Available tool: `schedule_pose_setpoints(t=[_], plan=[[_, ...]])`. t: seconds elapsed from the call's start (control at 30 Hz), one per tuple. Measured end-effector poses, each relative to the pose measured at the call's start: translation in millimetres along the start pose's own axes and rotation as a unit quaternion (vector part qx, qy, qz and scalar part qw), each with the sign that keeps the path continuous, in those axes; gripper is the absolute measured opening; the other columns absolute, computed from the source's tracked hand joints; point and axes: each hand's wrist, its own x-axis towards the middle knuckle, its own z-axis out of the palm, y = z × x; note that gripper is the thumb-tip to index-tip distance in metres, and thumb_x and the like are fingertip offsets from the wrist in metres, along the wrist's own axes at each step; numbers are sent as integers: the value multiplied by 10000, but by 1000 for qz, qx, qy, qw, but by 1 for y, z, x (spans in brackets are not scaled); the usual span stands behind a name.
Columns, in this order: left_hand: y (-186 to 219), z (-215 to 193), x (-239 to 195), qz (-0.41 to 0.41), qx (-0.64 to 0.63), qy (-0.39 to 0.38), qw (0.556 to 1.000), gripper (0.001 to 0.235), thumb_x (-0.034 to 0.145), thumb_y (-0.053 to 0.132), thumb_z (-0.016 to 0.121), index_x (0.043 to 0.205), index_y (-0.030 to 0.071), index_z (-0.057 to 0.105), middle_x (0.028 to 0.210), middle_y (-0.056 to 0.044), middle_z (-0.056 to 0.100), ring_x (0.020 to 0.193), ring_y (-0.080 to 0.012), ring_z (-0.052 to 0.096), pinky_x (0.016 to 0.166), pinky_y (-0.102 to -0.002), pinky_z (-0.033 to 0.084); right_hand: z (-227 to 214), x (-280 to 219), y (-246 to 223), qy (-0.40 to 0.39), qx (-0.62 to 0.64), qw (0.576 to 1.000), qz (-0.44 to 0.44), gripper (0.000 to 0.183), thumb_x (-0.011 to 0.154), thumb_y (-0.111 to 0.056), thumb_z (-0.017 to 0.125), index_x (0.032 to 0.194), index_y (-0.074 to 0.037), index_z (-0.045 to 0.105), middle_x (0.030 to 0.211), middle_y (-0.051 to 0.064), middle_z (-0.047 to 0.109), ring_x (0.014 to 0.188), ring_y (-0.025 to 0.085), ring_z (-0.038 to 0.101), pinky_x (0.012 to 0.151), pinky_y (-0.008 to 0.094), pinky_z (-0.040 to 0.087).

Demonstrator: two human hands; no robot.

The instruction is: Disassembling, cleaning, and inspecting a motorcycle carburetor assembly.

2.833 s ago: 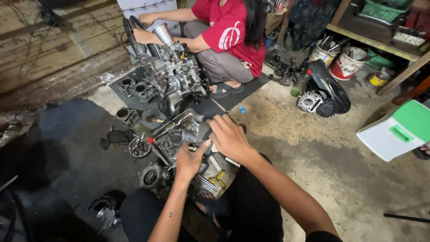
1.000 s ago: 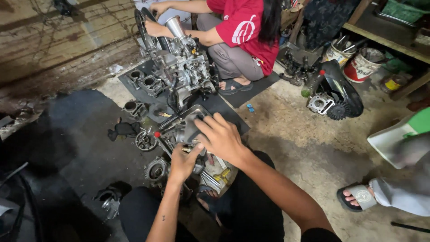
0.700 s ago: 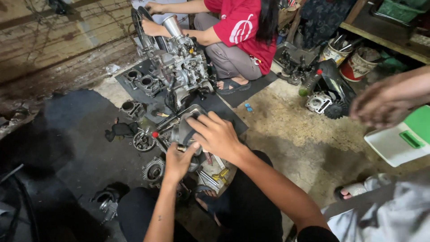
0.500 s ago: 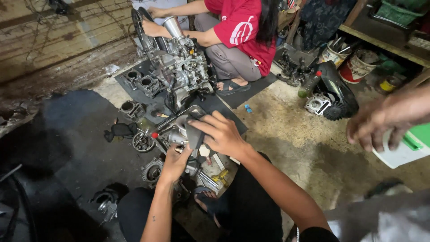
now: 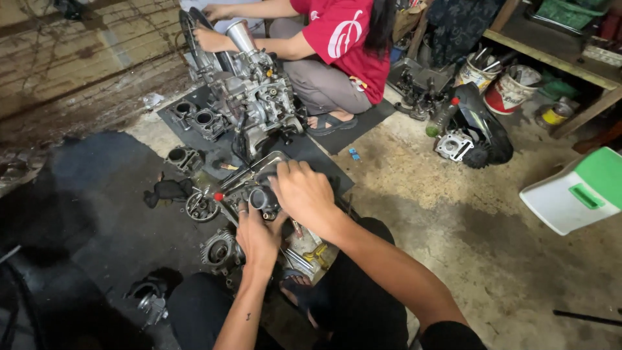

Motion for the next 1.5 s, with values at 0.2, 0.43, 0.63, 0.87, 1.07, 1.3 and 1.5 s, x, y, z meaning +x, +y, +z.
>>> schedule_pose_setpoints(t=[0.2, 0.43, 0.63, 0.87, 1.07, 1.3, 1.5], plan=[[-25, 18, 16, 14, -66, -14, 998, 754, 723, 524, 861, 1288, 104, 592, 1239, -192, 619, 1100, -488, 631, 855, -626, 525, -25, 9, 10, -47, 193, 977, 74, 313, 992, -333, 592, 940, -38, 681, 799, 135, 689, 794, 376, 713, 578, 483, 574], [10, 7, 17, -112, -392, -99, 908, 727, 956, 557, 599, 1379, -30, 534, 1384, -295, 564, 1291, -371, 533, 1020, -567, 463, 6, -39, 31, 148, 415, 792, 424, 316, 1018, -217, 560, 1011, 80, 669, 964, 301, 679, 1000, 409, 665, 894, 494, 497], [71, -15, -4, -57, -362, -140, 920, 834, 980, 565, 513, 1456, -111, 398, 1479, -374, 410, 1434, -468, 353, 1158, -604, 313, 67, -105, 24, -35, 524, 662, 534, 503, 1004, -263, 543, 1324, 125, 561, 1365, 377, 549, 1350, 421, 489, 1193, 527, 293], [48, -11, 6, 4, -290, -196, 937, 891, 960, 639, 512, 1416, -125, 467, 1420, -383, 484, 1387, -490, 415, 1144, -611, 313, 95, -117, 53, 33, 599, 716, 357, 372, 1123, -221, 428, 1201, -16, 728, 1196, 202, 724, 1099, 144, 599, 1097, 413, 437], [50, -10, -1, -30, -349, -171, 921, 787, 995, 541, 477, 1406, -130, 491, 1400, -333, 541, 1366, -394, 480, 1118, -533, 379, 66, -88, 61, -49, 560, 748, 353, 401, 1113, -151, 373, 1394, -2, 617, 1434, 222, 596, 1356, 297, 527, 1219, 518, 317], [47, -8, 3, -33, -371, -72, 925, 783, 952, 507, 641, 1360, -150, 512, 1292, -348, 590, 1229, -336, 560, 1036, -526, 428, 14, -63, 58, 40, 468, 822, 323, 273, 1064, -110, 492, 1056, 87, 680, 930, 286, 715, 896, 313, 669, 929, 500, 501], [41, 4, 4, -20, -349, -51, 936, 696, 926, 454, 719, 1294, -117, 567, 1221, -328, 629, 1161, -325, 613, 990, -503, 460, -40, -34, 27, 89, 368, 920, 100, 365, 897, 64, 515, 1219, 4, 673, 1034, 226, 692, 949, 438, 665, 874, 510, 538]])
